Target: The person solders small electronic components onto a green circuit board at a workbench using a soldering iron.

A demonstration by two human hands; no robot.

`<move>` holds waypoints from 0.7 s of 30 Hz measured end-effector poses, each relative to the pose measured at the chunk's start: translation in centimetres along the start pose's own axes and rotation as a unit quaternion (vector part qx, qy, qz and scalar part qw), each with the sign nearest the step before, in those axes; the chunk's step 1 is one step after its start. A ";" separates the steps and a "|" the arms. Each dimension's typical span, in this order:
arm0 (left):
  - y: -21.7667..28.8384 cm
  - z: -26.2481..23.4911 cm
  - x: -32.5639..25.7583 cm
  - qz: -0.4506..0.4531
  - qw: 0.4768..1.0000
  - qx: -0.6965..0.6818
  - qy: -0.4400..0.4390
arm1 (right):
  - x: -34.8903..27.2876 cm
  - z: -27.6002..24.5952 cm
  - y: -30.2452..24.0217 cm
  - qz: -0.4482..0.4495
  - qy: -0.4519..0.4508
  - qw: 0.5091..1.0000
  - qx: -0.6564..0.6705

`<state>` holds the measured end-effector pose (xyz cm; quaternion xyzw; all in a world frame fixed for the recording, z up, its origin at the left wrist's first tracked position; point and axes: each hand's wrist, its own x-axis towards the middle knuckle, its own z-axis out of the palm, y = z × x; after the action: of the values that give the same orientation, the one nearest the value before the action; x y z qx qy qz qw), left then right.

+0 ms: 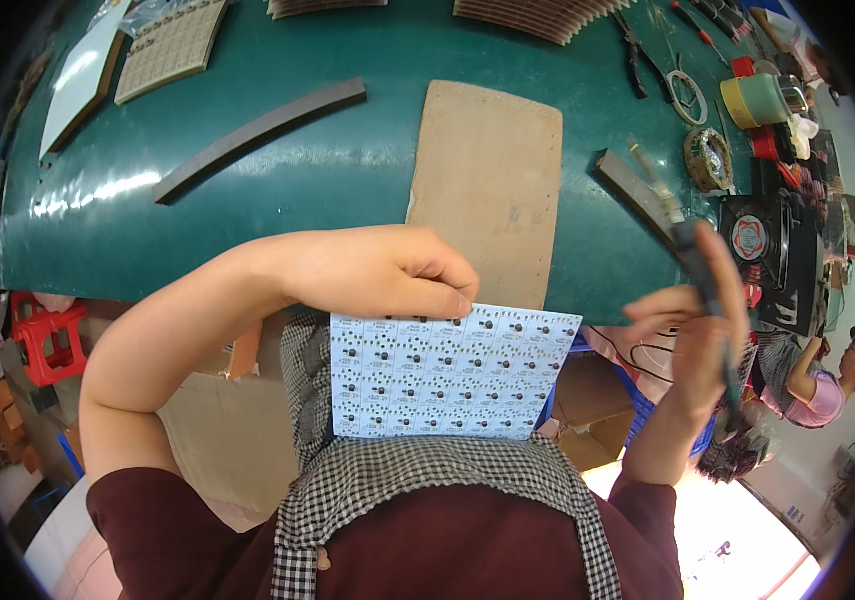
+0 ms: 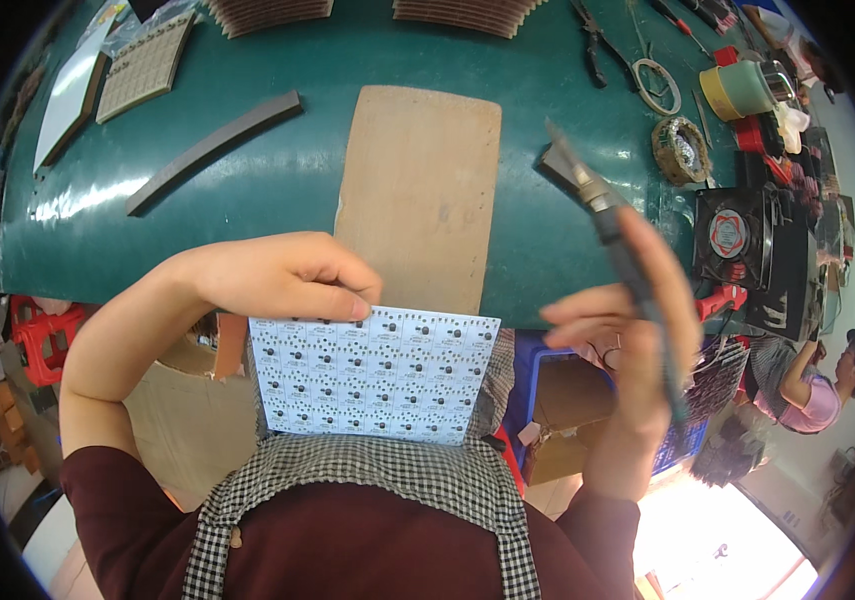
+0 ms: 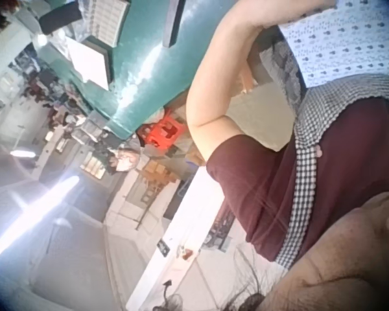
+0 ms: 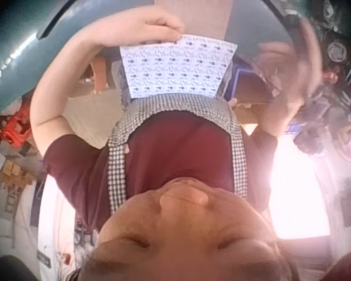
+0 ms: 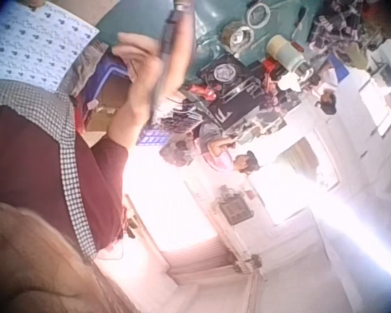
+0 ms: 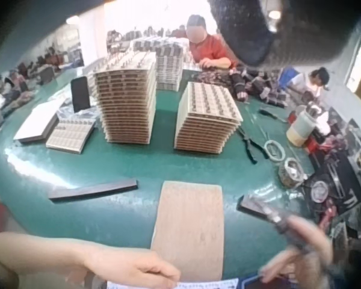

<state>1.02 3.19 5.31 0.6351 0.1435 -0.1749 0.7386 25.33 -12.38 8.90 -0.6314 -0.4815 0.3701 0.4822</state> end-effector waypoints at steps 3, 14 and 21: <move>2.0 0.1 -1.3 0.065 0.994 0.070 0.045 | -1.2 2.2 1.2 -0.004 -0.048 0.998 0.036; 6.5 5.2 -5.0 0.164 0.859 0.414 0.253 | -2.9 1.0 0.1 -0.279 0.003 0.951 -0.132; 0.9 5.4 -3.3 0.176 0.740 0.461 0.458 | -3.0 1.2 3.2 -0.265 0.149 0.948 -0.097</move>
<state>-1.60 -1.79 8.35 0.9154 0.2518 0.2255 0.2187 24.25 -15.16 5.51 -0.5729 -0.5875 0.0817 0.5656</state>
